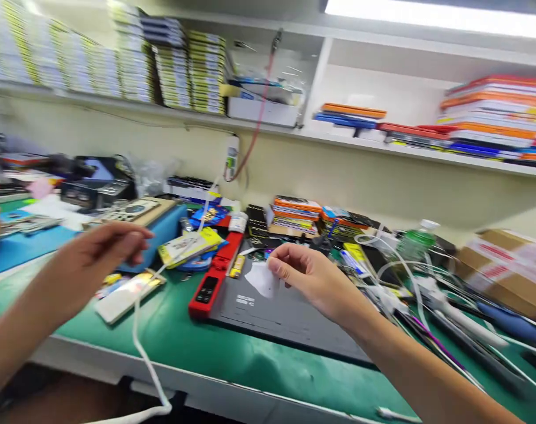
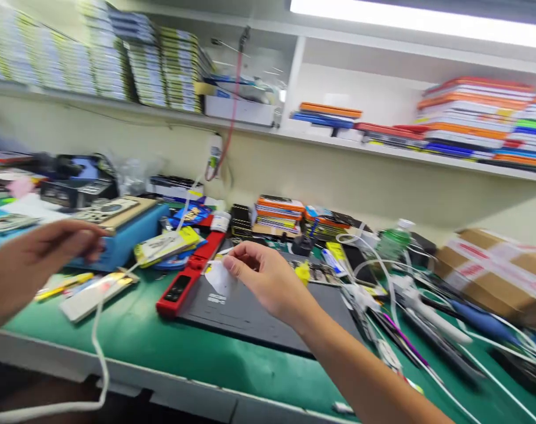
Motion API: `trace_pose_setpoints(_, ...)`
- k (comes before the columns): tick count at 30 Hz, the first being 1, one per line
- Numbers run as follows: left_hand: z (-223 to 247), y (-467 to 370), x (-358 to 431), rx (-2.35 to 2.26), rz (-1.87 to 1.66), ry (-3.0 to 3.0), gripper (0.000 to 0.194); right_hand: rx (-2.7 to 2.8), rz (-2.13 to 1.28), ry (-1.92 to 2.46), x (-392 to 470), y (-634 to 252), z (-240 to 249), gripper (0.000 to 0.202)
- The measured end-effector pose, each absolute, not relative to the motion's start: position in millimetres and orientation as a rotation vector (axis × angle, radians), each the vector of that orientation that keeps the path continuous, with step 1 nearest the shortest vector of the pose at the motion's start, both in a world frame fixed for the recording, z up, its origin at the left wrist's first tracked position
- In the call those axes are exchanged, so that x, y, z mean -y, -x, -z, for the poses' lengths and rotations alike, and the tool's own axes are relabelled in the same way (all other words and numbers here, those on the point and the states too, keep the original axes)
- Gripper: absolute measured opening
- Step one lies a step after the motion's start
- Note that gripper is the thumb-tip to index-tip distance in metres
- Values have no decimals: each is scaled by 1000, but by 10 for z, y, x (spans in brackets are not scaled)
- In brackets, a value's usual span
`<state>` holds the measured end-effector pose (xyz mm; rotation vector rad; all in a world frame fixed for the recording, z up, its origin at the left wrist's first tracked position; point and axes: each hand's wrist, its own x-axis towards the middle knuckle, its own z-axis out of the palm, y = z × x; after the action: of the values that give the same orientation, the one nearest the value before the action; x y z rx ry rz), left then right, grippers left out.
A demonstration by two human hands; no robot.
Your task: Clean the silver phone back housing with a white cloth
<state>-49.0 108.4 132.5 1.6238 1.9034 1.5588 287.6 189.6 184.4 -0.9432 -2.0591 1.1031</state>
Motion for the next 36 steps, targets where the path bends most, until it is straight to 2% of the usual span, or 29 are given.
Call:
trace_pose_setpoints(4, -1469, 464, -1264, -1580, -1313, -1787, 47, 2132, -1209, 740, -2111, -2098, -1906, 27)
trace_pose_setpoints(7, -1528, 413, -1302, -1424, -1219, -1820, 59, 2156, -1292, 650, -2199, -1673, -1911, 34)
trace_pose_setpoints(9, -1531, 417, -1280, -1416, -1226, -1800, 46, 2159, -1313, 624, -2227, -1488, -1895, 35)
trace_pose_setpoints(11, -1501, 463, -1240, -1465, -1265, -1760, 31, 2141, -1305, 622, -2245, -1360, -1861, 34)
trace_pose_setpoints(18, -1306, 667, -1171, -1633, -1371, -1662, 46, 2005, -1295, 663, -2285, -1022, -1613, 33)
trace_pose_setpoints(27, -1246, 725, -1131, -1702, -1298, -1756, 38, 2092, -942, 701, -2315, -806, -1620, 26)
trace_pose_setpoints(36, -1234, 1549, -1346, -2427, -1332, -2090, 18, 2154, -825, 789, -2733, -903, -1659, 28)
